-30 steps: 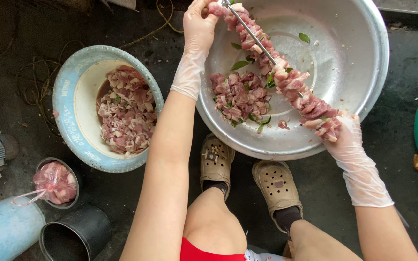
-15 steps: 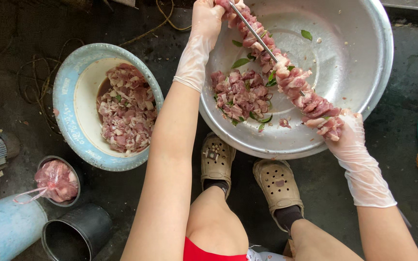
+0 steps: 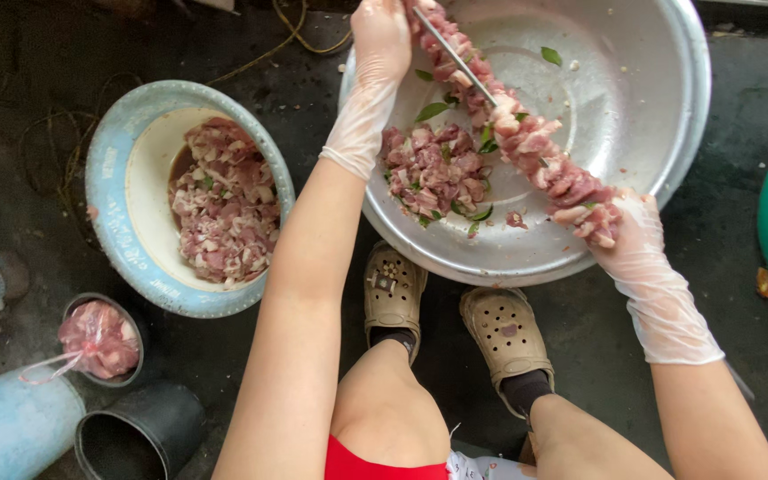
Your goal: The person prepares meat skewers by sliding small pieces of meat and leaves onto a long metal rod over a large metal bowl.
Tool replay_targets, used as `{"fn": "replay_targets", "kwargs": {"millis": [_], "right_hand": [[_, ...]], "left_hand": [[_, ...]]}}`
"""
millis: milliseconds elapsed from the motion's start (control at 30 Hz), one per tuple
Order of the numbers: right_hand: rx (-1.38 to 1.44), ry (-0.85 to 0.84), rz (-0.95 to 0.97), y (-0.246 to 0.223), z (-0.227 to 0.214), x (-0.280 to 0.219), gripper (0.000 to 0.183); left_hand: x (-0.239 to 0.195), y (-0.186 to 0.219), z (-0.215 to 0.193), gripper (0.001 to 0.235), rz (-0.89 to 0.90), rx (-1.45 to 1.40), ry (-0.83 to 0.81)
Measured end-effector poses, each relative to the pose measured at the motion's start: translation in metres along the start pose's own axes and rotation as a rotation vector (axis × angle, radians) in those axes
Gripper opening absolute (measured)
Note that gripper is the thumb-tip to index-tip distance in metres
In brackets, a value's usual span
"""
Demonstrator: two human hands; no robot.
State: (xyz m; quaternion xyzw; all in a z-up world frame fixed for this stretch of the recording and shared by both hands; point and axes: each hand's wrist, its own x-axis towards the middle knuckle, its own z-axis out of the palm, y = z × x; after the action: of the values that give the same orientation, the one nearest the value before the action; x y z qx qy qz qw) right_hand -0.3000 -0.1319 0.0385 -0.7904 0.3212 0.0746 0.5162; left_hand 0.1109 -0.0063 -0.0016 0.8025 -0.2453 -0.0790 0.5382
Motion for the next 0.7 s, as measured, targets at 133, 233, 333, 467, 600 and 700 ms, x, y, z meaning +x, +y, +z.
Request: {"fn": "replay_targets", "kwargs": {"millis": [133, 233, 333, 467, 600, 700], "right_hand": [[0.433, 0.081, 0.049, 0.021, -0.002, 0.015, 0.019], [0.956, 0.067, 0.147, 0.042, -0.004, 0.026, 0.018], [0.364, 0.064, -0.020, 0.043, -0.008, 0.021, 0.013], [-0.292, 0.092, -0.296, 0.018, -0.017, 0.019, 0.018], [0.037, 0.033, -0.113, 0.012, -0.020, 0.019, 0.023], [-0.388, 0.074, -0.254, 0.024, -0.017, 0.017, 0.026]], "left_hand": [[-0.040, 0.034, 0.006, 0.030, -0.073, -0.133, -0.109], [-0.093, 0.064, 0.034, 0.025, 0.033, -0.004, -0.093], [-0.147, 0.087, 0.054, 0.027, 0.075, -0.069, -0.374], [-0.126, 0.077, 0.006, 0.026, 0.148, -0.342, -0.507], [-0.111, 0.031, -0.027, 0.019, -0.328, 0.338, -0.440], [-0.127, -0.028, -0.010, 0.018, -0.035, 0.896, -0.605]]}}
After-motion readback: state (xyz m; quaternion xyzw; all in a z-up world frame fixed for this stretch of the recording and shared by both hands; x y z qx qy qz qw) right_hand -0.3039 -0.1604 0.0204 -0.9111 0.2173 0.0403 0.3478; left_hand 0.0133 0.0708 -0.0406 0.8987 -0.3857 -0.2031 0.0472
